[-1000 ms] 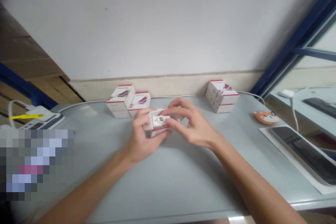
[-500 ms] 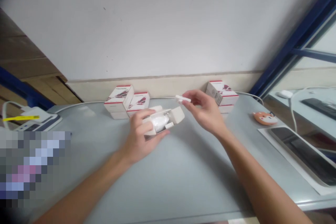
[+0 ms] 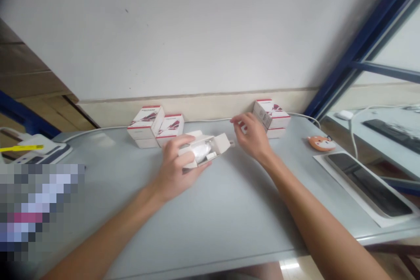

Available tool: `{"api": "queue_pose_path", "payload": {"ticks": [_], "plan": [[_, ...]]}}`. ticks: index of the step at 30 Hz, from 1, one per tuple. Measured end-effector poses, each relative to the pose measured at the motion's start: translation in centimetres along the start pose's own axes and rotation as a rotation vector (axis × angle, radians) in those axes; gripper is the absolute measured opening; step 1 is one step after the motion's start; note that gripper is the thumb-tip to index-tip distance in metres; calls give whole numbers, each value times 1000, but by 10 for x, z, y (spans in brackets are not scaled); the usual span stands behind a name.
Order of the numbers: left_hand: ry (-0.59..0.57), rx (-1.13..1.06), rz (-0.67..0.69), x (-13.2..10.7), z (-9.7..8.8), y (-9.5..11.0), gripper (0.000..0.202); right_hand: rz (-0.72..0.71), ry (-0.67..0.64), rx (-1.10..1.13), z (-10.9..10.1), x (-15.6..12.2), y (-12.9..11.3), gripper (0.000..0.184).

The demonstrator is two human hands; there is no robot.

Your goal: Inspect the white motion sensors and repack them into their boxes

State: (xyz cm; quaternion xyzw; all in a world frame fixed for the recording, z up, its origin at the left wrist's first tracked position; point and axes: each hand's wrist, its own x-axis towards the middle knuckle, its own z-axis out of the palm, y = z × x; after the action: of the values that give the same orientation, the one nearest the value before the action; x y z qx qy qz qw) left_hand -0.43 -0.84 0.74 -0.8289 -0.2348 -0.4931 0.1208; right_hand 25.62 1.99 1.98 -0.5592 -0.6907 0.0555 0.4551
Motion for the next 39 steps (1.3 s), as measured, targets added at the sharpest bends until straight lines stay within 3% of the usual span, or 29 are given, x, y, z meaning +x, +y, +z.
{"api": "queue_pose_path", "payload": {"ticks": [3,7,10,14,20,22,24,27,29,31,35,39], "plan": [[-18,-8,-38,1,0,1,47,-246,110,121,-12,-5,-31,12],[-20,-22,-65,1,0,2,46,-528,-71,2,-15,-17,-56,9],[-23,-9,-81,2,1,2,45,-583,-188,-87,-13,-20,-56,11],[-1,-23,-99,3,1,1,47,-515,-256,-43,-15,-19,-53,15],[-14,-25,-89,2,0,-2,45,-242,-379,262,-17,-17,-61,19],[6,-35,-86,2,0,-4,46,-183,-306,368,-17,-12,-57,18],[28,-47,-101,2,1,-7,49,-122,-148,406,-18,-5,-44,17],[36,-74,-151,1,1,-10,52,34,-4,139,-18,4,-12,13],[35,-107,-170,1,1,-11,53,172,-144,-182,-16,6,10,9],[38,-144,-177,1,1,-12,53,278,-294,-352,-12,4,29,8],[30,-188,-176,1,0,-11,51,282,-362,-376,-6,0,44,10],[-11,-178,-163,1,-1,-9,51,178,-154,-344,-13,3,26,16]]}}
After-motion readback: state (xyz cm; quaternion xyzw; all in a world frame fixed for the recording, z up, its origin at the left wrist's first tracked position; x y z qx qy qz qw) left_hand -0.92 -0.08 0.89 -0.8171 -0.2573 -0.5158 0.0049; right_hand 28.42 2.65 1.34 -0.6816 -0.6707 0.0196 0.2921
